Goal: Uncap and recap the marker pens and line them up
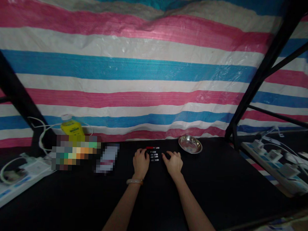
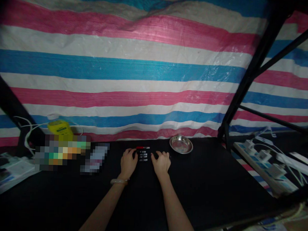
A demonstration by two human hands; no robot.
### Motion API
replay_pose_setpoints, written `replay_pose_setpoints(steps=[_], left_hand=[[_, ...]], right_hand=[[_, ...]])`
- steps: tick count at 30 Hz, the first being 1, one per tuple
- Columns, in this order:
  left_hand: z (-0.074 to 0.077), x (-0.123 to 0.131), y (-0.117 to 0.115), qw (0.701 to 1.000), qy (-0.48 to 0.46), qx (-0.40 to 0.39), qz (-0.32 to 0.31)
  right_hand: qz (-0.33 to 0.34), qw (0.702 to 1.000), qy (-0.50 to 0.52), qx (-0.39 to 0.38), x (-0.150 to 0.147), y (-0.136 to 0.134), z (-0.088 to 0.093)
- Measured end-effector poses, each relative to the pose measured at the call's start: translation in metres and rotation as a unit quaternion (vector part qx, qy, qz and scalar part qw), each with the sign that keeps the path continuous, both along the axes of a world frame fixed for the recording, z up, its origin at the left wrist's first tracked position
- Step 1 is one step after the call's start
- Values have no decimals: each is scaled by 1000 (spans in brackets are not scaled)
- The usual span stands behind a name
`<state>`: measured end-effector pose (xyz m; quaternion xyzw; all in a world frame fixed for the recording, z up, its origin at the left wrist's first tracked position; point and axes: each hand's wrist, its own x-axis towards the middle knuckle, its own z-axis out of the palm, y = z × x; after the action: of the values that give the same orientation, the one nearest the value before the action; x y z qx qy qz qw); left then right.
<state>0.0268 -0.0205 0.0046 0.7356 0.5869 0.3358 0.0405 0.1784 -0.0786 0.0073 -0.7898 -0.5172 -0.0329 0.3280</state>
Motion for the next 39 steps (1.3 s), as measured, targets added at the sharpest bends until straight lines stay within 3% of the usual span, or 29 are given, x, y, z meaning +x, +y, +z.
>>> replay_pose_setpoints(steps=[4, 13, 19, 27, 39], left_hand=[[0, 0, 0, 1000, -1, 1, -6], [4, 1, -2, 1000, 5, 2, -9], [5, 1, -3, 1000, 0, 7, -22], [5, 3, -5, 999, 6, 2, -35], [4, 3, -4, 998, 11, 6, -68]], right_hand=[[-2, 1000, -9, 18, 0, -1, 2], [-14, 999, -40, -15, -2, 0, 3], [-92, 995, -22, -36, -5, 1, 0], [-44, 993, -13, -104, -7, 2, -1], [8, 996, 51, -74, 2, 4, -4]])
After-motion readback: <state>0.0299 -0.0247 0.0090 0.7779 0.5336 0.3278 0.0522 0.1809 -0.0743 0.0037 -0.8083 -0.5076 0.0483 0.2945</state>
